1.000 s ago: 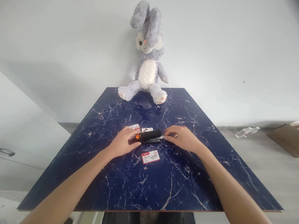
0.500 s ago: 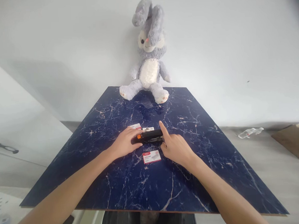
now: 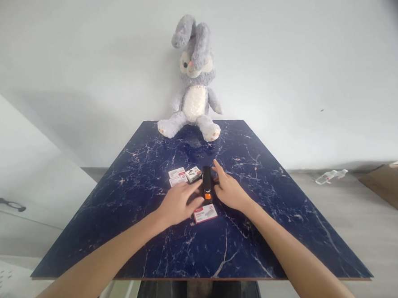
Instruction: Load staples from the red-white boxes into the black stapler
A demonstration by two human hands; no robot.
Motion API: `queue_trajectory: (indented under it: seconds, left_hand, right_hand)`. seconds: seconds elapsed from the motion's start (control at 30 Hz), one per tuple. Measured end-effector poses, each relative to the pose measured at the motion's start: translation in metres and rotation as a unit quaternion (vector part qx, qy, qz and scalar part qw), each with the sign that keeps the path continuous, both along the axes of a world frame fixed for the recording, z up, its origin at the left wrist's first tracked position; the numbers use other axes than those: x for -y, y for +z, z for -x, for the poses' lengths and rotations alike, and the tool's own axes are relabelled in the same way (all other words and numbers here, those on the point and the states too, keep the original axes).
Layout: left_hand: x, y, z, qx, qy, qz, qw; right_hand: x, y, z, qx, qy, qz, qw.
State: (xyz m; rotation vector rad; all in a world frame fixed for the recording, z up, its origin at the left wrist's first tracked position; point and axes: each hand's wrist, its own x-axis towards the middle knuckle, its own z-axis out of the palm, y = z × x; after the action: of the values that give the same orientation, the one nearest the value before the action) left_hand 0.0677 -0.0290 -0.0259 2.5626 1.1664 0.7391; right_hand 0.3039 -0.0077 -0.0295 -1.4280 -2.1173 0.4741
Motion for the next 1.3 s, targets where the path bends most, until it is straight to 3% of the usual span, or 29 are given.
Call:
queue_trajectory:
  seconds: [0.07,0.17,0.3,0.43,0.57,0.7,0.87,0.97,1.03,1.17,1.3]
  left_hand:
    - [-0.011,0.005,0.015,0.014,0.056,-0.014,0.998]
    - [-0.034,0.005,0.043,-0.039,0.12,-0.016,0.992]
    - [-0.047,-0.002,0.058,-0.099,0.084,0.027,0.991]
    - [-0.038,0.004,0.054,-0.101,0.052,0.05,0.992]
    - [-0.032,0.017,0.06,-0.119,0.028,0.079,0.989]
    - [-0.039,0.022,0.071,-0.107,-0.022,0.12,0.987]
    - [-0.042,0.025,0.072,-0.04,-0.058,0.149,0.986]
    - [-0.04,0.033,0.074,-0.014,-0.058,0.141,0.988]
    - [-0.041,0.041,0.079,0.025,-0.035,0.125,0.991]
    - [-0.045,0.049,0.084,0.109,0.008,0.086,0.99]
    - [-0.038,0.041,0.07,0.082,-0.038,0.127,0.988]
  right_hand:
    - [-0.002,0.012,-0.011,-0.013,-0.027,0.01,0.999]
    - [0.006,0.04,-0.019,0.021,-0.067,0.02,0.997]
    - [0.049,0.061,0.002,0.088,-0.15,0.011,0.985]
    - [0.1,0.04,0.05,0.119,-0.187,0.011,0.975]
    - [0.118,0.007,0.08,0.132,-0.22,-0.038,0.966]
    - [0.121,0.004,0.066,0.088,-0.171,-0.022,0.981]
    - [0.132,0.04,0.034,0.025,-0.052,0.028,0.998]
    - [0.119,0.063,0.037,0.016,0.012,-0.032,0.999]
    - [0.096,0.068,0.05,0.029,0.035,-0.096,0.994]
    - [0.044,0.055,0.079,0.116,0.081,-0.161,0.977]
    - [0.026,0.046,0.074,0.115,0.106,-0.145,0.977]
